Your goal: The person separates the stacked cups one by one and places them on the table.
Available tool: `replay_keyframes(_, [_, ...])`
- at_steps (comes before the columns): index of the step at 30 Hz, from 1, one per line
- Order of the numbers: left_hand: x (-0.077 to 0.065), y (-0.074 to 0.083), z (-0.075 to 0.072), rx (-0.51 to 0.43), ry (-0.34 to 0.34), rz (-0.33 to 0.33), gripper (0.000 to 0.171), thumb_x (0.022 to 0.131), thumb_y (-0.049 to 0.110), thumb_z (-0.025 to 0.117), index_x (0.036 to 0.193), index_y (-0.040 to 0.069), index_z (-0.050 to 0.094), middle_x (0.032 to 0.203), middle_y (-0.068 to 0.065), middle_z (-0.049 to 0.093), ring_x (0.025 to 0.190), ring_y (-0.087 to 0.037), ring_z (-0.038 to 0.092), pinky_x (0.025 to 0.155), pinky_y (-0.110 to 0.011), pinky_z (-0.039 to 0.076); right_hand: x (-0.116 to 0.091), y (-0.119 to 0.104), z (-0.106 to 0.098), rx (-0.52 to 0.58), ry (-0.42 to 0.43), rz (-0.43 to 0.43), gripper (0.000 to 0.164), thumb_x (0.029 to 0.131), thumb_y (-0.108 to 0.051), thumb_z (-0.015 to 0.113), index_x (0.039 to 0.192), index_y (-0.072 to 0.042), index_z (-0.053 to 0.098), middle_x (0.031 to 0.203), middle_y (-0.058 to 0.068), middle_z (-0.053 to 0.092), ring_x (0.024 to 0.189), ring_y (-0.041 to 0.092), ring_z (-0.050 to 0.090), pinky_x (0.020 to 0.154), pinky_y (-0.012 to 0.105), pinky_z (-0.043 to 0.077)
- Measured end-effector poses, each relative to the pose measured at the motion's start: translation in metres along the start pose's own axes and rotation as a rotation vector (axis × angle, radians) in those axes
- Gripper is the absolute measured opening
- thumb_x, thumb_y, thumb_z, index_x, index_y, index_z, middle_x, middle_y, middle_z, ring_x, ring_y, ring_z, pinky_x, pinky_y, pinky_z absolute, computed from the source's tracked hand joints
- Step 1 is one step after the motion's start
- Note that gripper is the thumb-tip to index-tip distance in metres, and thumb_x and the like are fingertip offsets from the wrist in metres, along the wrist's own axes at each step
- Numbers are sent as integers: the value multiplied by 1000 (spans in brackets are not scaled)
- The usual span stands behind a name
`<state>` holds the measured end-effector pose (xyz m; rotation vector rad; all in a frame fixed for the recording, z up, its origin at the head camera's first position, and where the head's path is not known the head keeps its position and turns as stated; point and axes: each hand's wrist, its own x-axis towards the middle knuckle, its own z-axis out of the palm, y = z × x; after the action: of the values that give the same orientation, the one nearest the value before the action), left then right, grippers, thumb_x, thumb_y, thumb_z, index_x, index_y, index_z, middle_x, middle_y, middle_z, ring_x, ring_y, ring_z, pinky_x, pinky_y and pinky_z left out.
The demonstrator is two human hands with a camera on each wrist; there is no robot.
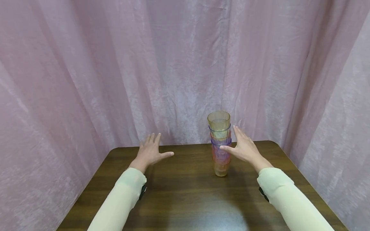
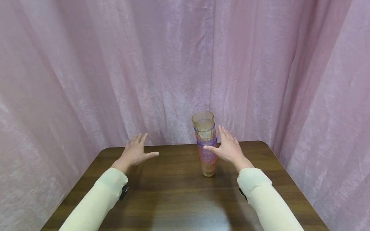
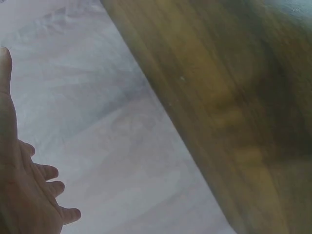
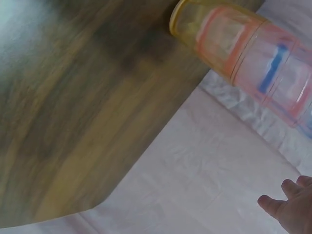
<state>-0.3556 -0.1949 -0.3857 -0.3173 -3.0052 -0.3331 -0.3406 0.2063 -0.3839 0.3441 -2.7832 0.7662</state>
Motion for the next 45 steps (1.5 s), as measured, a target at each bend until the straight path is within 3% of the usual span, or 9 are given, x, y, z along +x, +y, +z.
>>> replay_keyframes(9, [10, 28, -12, -45, 25, 22, 119, 77, 86, 50, 161, 14, 6, 164, -18, 7, 150, -37, 2, 115, -65, 5, 6, -9, 2, 168, -9, 34, 121, 80, -72, 66, 160, -9, 0, 164, 20, 10, 147, 44, 14, 112, 65, 19])
replay_keyframes(17, [19, 53, -19, -182, 36, 46, 115, 79, 83, 52, 161, 16, 7, 164, -17, 11, 150, -36, 6, 117, -60, 5, 14, -13, 12, 349, 54, -15, 110, 81, -55, 77, 160, -14, 12, 154, 20, 35, 140, 42, 33, 109, 63, 29])
replay_keyframes(22, [26, 69, -21, -241, 57, 62, 113, 80, 81, 54, 161, 15, 10, 163, -15, 16, 150, -34, 12, 118, -57, 12, 14, -15, 14, 381, 61, 38, 113, 80, -58, 76, 159, -9, 12, 154, 22, 34, 140, 43, 32, 110, 62, 28])
replay_keyframes(26, [31, 83, -24, -339, 65, 65, 111, 80, 79, 57, 161, 17, 11, 163, -11, 19, 149, -31, 16, 118, -55, 15, 15, -17, 15, 421, 62, 68, 115, 78, -60, 77, 159, -10, 12, 154, 21, 34, 140, 43, 33, 110, 62, 30])
replay_keyframes(31, [37, 101, -26, -490, 48, 91, 111, 80, 76, 62, 161, 18, 12, 164, -7, 18, 149, -28, 17, 118, -53, 18, 17, -19, 17, 470, 73, 51, 107, 80, -55, 79, 158, -12, 19, 149, 19, 41, 136, 41, 39, 109, 60, 32])
replay_keyframes(45, [52, 144, -27, -746, -20, 150, 107, 80, 66, 71, 160, 22, 16, 162, -3, 26, 146, -29, 26, 113, -52, 30, 16, -16, 26, 525, 79, 18, 95, 85, -52, 74, 155, -15, 23, 144, 17, 46, 131, 40, 46, 106, 60, 36])
